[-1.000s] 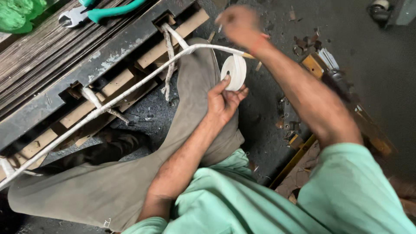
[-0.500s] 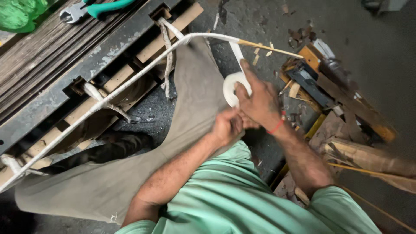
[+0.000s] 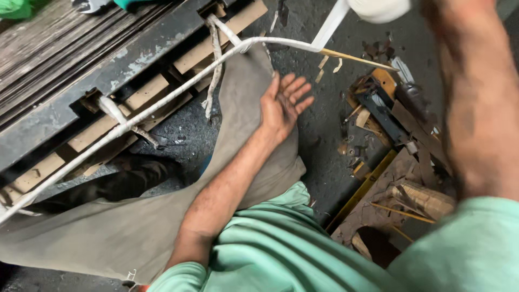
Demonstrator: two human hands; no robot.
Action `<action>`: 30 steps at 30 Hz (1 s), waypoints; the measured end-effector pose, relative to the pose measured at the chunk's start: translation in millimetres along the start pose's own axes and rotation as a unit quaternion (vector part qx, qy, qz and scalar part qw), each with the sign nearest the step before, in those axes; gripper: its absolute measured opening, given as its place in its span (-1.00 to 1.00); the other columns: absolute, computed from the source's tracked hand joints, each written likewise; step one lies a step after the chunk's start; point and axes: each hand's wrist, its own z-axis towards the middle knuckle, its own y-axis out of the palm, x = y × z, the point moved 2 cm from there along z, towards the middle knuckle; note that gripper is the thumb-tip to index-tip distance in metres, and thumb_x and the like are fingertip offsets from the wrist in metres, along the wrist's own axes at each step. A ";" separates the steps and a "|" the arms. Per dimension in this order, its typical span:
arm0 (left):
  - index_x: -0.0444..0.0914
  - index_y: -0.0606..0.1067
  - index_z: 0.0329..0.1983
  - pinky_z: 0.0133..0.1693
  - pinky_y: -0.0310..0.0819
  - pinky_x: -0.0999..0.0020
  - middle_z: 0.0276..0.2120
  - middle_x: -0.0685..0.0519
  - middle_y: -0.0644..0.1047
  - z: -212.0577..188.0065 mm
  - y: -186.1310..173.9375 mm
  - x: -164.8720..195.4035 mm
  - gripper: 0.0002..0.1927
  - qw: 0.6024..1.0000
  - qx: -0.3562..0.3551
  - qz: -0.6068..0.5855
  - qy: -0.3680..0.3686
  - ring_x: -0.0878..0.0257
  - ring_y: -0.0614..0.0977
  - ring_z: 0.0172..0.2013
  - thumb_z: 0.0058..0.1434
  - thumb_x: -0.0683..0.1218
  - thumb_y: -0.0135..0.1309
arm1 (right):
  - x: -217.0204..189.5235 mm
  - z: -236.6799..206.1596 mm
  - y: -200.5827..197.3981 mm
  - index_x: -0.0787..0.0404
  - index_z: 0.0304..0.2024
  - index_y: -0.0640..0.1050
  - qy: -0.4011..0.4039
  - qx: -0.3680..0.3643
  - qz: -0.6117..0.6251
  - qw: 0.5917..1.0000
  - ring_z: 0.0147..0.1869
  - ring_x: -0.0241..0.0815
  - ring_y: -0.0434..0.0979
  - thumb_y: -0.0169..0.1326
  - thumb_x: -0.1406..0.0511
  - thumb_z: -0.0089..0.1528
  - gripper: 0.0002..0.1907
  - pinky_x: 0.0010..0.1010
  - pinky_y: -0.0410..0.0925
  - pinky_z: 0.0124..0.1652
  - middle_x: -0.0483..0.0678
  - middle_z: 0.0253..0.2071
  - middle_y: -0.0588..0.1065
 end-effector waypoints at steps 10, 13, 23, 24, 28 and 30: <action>-0.28 0.34 0.27 0.07 0.51 -0.07 0.09 -0.10 0.53 80.3 1.8 0.6 -0.48 0.996 -0.062 -0.059 0.013 0.02 0.59 0.06 0.43 0.14 0.02 | 41.6 114.7 158.0 0.23 -0.19 0.68 0.034 -0.270 -0.131 0.953 -0.34 0.00 0.61 0.21 0.23 0.23 -0.79 -0.18 0.42 -0.34 0.11 -0.34 0.59; -0.25 0.36 0.26 0.07 0.54 -0.03 0.08 -0.05 0.54 71.9 1.5 -0.2 -0.54 0.994 -0.095 -0.043 0.024 0.07 0.60 0.06 0.38 0.00 0.11 | 50.1 104.6 159.1 0.22 -0.24 0.68 -0.012 -0.190 -0.114 0.975 -0.36 0.05 0.61 0.21 0.20 0.19 -0.78 -0.14 0.43 -0.36 0.13 -0.37 0.59; -0.29 0.36 0.41 -0.11 0.44 0.15 0.10 -0.06 0.54 -33.1 -7.7 -25.8 -0.53 0.988 -0.141 -0.066 0.024 0.08 0.56 0.00 0.51 -0.08 0.15 | -3.7 -110.6 114.9 0.40 0.34 0.32 -0.052 0.264 0.002 0.963 -0.22 -0.01 0.51 0.31 0.22 0.20 -0.24 -0.19 0.37 -0.20 0.15 -0.13 0.52; -0.27 0.36 0.38 -0.02 0.47 0.13 0.11 -0.04 0.54 -39.3 -7.5 -26.1 -0.52 0.990 -0.126 -0.061 0.003 0.09 0.57 0.05 0.45 -0.08 0.13 | -8.3 -120.4 122.8 0.42 0.39 0.23 -0.091 0.262 0.040 0.960 0.00 0.11 0.42 0.27 0.25 0.26 -0.23 -0.15 0.33 -0.04 0.26 0.04 0.42; -0.25 0.33 0.35 0.15 0.49 0.03 0.16 -0.05 0.53 -72.1 -3.0 -25.5 -0.51 0.991 -0.120 -0.009 -0.060 0.05 0.56 0.15 0.40 -0.02 0.04 | -16.3 -142.0 146.1 0.38 0.49 0.16 -0.062 0.205 0.197 0.957 0.49 0.19 0.32 0.13 0.28 0.36 -0.27 -0.16 0.30 0.32 0.36 0.43 0.28; -0.24 0.33 0.35 0.14 0.48 0.00 0.16 -0.06 0.53 -95.5 -2.7 -30.5 -0.50 0.985 -0.147 0.027 -0.082 0.03 0.55 0.14 0.41 0.02 0.01 | -15.9 -157.0 142.6 0.32 0.46 0.28 -0.001 0.171 0.216 0.961 0.42 0.09 0.46 0.10 0.26 0.37 -0.35 -0.23 0.38 0.27 0.27 0.38 0.39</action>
